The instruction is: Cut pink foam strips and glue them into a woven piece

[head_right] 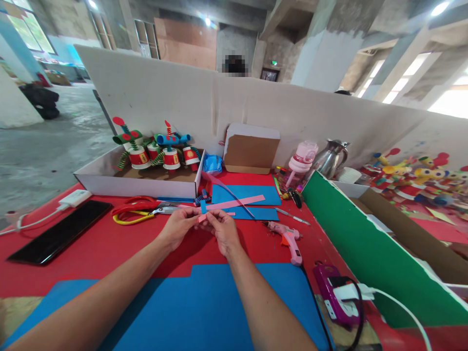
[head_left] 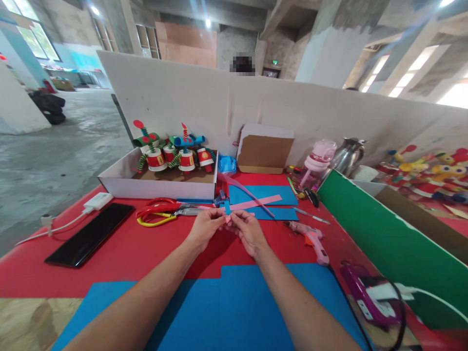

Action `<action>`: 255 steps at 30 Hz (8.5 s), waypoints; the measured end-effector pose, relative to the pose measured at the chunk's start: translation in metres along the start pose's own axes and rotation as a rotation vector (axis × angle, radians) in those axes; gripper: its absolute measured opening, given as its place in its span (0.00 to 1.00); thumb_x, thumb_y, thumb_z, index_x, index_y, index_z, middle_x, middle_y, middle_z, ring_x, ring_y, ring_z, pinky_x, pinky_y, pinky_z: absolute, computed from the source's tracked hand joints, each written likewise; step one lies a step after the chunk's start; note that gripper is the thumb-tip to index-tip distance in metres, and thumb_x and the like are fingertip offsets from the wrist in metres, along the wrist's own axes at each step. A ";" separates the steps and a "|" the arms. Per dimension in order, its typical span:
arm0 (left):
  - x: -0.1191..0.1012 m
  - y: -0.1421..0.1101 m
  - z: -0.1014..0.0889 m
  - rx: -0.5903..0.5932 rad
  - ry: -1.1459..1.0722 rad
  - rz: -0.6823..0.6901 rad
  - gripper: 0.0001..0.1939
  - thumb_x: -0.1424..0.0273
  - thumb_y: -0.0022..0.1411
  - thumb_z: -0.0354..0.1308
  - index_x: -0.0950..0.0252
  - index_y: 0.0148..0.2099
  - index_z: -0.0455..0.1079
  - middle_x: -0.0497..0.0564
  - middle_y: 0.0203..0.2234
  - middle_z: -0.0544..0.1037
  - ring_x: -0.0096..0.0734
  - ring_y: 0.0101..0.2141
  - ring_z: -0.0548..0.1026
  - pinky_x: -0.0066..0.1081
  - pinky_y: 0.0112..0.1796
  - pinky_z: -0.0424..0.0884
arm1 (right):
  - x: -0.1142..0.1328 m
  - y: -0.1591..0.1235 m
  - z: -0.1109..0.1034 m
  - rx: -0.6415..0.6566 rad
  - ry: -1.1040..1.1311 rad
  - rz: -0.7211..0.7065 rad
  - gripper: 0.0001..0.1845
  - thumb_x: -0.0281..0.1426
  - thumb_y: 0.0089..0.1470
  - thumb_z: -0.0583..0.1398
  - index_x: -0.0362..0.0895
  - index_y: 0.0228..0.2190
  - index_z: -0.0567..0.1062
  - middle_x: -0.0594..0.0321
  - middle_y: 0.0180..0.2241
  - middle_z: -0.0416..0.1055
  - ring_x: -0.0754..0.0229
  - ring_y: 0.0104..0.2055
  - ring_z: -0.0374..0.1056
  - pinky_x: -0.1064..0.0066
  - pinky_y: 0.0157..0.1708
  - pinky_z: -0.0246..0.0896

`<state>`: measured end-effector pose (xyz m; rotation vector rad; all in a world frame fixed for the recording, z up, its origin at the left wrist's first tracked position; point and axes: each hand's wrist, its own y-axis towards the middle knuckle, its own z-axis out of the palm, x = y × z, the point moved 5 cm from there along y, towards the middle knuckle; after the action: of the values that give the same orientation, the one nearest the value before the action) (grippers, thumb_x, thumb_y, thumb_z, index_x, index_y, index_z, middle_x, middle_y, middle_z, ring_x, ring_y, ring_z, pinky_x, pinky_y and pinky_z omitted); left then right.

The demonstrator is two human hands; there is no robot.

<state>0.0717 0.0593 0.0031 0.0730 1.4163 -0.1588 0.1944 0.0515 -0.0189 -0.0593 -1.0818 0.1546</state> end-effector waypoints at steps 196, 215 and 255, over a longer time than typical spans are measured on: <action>0.008 0.001 -0.001 -0.039 0.076 0.083 0.11 0.64 0.45 0.64 0.64 0.31 0.79 0.48 0.22 0.77 0.31 0.27 0.71 0.29 0.31 0.66 | 0.012 -0.003 -0.005 -0.237 -0.258 -0.274 0.13 0.41 0.40 0.67 0.45 0.24 0.78 0.67 0.21 0.73 0.61 0.26 0.68 0.69 0.32 0.65; 0.010 0.004 -0.012 -0.092 0.230 0.087 0.14 0.58 0.46 0.66 0.65 0.28 0.75 0.48 0.21 0.78 0.30 0.23 0.73 0.28 0.27 0.66 | 0.005 0.003 -0.008 -0.107 -0.323 -0.148 0.17 0.45 0.37 0.69 0.44 0.25 0.78 0.63 0.24 0.77 0.56 0.28 0.74 0.65 0.34 0.72; 0.003 0.005 -0.018 -0.156 0.264 0.178 0.15 0.57 0.47 0.64 0.63 0.23 0.72 0.46 0.19 0.73 0.29 0.25 0.68 0.29 0.30 0.63 | 0.008 0.001 -0.008 -0.118 -0.461 -0.196 0.15 0.43 0.42 0.66 0.45 0.23 0.73 0.66 0.18 0.72 0.58 0.23 0.72 0.69 0.25 0.67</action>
<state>0.0557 0.0671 -0.0033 0.0930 1.6719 0.1125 0.2047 0.0541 -0.0155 -0.0236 -1.5484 -0.0784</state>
